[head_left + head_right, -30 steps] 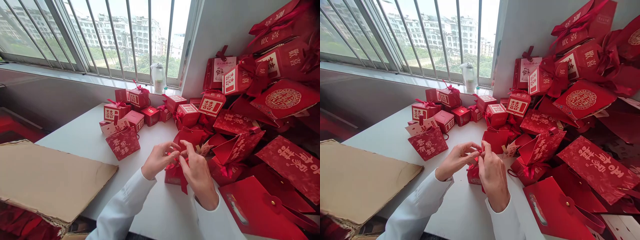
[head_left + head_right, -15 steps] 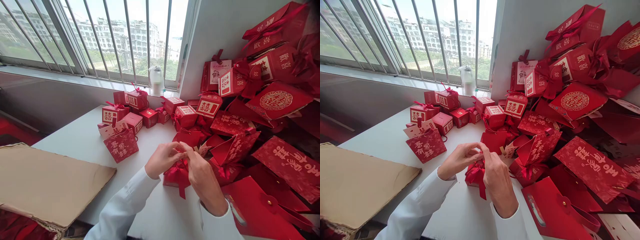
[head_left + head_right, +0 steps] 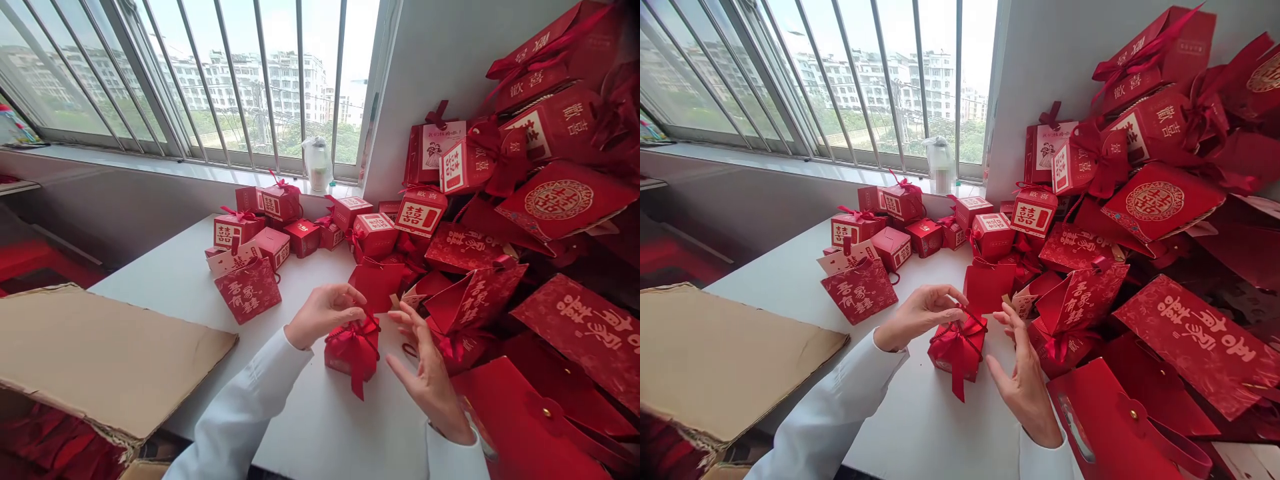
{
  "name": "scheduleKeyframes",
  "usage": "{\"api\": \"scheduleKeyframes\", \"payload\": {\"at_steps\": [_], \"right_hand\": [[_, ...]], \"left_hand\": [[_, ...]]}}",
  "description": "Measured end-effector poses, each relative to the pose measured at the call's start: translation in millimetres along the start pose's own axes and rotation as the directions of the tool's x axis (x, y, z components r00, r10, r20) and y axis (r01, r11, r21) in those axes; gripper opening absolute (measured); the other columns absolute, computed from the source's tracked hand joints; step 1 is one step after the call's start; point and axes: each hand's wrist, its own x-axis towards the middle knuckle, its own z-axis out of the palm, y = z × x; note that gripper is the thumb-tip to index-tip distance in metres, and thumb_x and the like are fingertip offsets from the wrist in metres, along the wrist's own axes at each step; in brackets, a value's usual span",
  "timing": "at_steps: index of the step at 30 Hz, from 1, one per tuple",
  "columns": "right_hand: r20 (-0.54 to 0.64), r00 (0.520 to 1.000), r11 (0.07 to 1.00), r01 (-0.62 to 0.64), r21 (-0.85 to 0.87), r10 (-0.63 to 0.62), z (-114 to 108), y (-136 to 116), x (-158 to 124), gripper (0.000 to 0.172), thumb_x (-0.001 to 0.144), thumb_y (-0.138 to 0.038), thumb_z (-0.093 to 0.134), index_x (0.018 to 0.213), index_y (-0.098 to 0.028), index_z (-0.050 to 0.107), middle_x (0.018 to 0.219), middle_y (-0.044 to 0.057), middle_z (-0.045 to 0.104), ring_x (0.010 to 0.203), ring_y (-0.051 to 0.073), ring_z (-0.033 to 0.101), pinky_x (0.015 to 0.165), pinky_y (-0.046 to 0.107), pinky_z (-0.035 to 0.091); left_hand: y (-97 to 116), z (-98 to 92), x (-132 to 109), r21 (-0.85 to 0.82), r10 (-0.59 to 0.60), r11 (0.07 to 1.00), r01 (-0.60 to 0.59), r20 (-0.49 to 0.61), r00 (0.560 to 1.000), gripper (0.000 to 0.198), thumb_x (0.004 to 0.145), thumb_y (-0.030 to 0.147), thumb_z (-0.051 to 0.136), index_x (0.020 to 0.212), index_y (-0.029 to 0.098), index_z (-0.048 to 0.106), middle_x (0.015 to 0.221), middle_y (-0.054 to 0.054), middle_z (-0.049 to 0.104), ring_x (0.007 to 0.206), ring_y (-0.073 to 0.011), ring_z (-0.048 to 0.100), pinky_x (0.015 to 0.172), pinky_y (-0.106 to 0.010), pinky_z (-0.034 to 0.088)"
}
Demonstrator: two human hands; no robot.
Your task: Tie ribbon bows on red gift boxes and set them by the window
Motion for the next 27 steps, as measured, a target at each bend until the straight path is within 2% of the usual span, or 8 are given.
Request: {"api": "scheduleKeyframes", "payload": {"at_steps": [3,4,6,9,14,17,21,27], "right_hand": [[0.180,0.983,0.995,-0.059,0.081,0.044,8,22,-5,0.098,0.069,-0.018,0.066,0.146,-0.029,0.007,0.146,0.010,0.035,0.135,0.023,0.033,0.109,0.045,0.033],[0.203,0.977,0.989,-0.092,0.115,0.068,14,27,-5,0.104,0.067,-0.020,0.070,0.147,-0.029,0.004,0.147,0.011,0.033,0.136,0.024,0.033,0.109,0.046,0.032],[0.225,0.971,0.974,-0.126,0.188,0.082,27,32,-4,0.116,0.062,-0.025,0.077,0.147,-0.029,0.000,0.143,0.012,0.039,0.131,0.027,0.039,0.107,0.048,0.035],[0.182,0.981,0.966,-0.114,0.233,0.072,42,33,-3,0.126,0.057,-0.030,0.082,0.147,-0.029,-0.007,0.140,0.012,0.041,0.127,0.030,0.044,0.103,0.051,0.039],[0.024,0.998,0.990,-0.056,0.131,0.054,56,34,-13,0.138,0.051,-0.034,0.085,0.143,-0.035,-0.018,0.149,0.014,0.022,0.134,0.034,0.031,0.105,0.055,0.035],[-0.030,0.997,0.990,-0.064,0.124,0.068,68,37,-20,0.134,0.055,-0.031,0.082,0.142,-0.034,-0.020,0.147,0.015,0.025,0.130,0.034,0.037,0.103,0.051,0.038],[-0.065,0.990,0.979,-0.112,0.172,0.125,80,38,-21,0.117,0.066,-0.035,0.073,0.141,-0.031,-0.017,0.136,0.016,0.040,0.115,0.032,0.053,0.091,0.047,0.048],[-0.057,0.995,0.996,-0.084,0.025,0.085,75,24,-18,0.098,0.070,-0.036,0.069,0.141,-0.030,0.003,0.139,0.014,0.039,0.121,0.034,0.047,0.094,0.047,0.045]], "left_hand": [[4,0.6,0,-0.018,-0.018,1.000,0.018,-0.003,1.000,0.026,0.073,0.033,0.068,0.088,0.012,0.063,0.067,-0.003,0.067,0.061,-0.0110,0.057,0.056,-0.021,0.041],[4,2.0,1,-0.028,-0.020,0.999,0.021,0.007,1.000,0.026,0.073,0.033,0.068,0.088,0.012,0.063,0.068,-0.004,0.067,0.063,-0.0115,0.058,0.058,-0.021,0.042],[4,5.5,0,-0.032,-0.013,0.999,0.014,0.020,1.000,0.025,0.073,0.032,0.068,0.088,0.012,0.064,0.070,-0.004,0.068,0.066,-0.0125,0.060,0.060,-0.021,0.043],[2,7.9,-3,0.037,0.019,0.999,-0.018,-0.015,1.000,0.025,0.073,0.031,0.068,0.089,0.012,0.065,0.071,-0.005,0.069,0.066,-0.0131,0.061,0.058,-0.021,0.043],[2,2.7,-9,0.163,0.023,0.987,-0.011,-0.073,0.997,0.020,0.075,0.028,0.064,0.089,0.014,0.066,0.066,-0.003,0.068,0.062,-0.0148,0.063,0.058,-0.023,0.046],[3,1.6,-9,0.229,0.036,0.973,-0.018,-0.075,0.997,0.018,0.074,0.025,0.064,0.088,0.014,0.066,0.067,-0.003,0.068,0.064,-0.0149,0.063,0.058,-0.022,0.046],[9,6.1,-9,0.321,0.029,0.946,-0.036,0.027,0.999,0.017,0.073,0.022,0.064,0.088,0.014,0.068,0.068,-0.001,0.066,0.057,-0.0108,0.057,0.052,-0.018,0.042],[17,12.8,-12,0.482,0.083,0.866,-0.135,0.126,0.988,0.015,0.072,0.017,0.066,0.086,0.015,0.071,0.064,0.002,0.062,0.055,-0.0085,0.051,0.051,-0.016,0.038]]}}
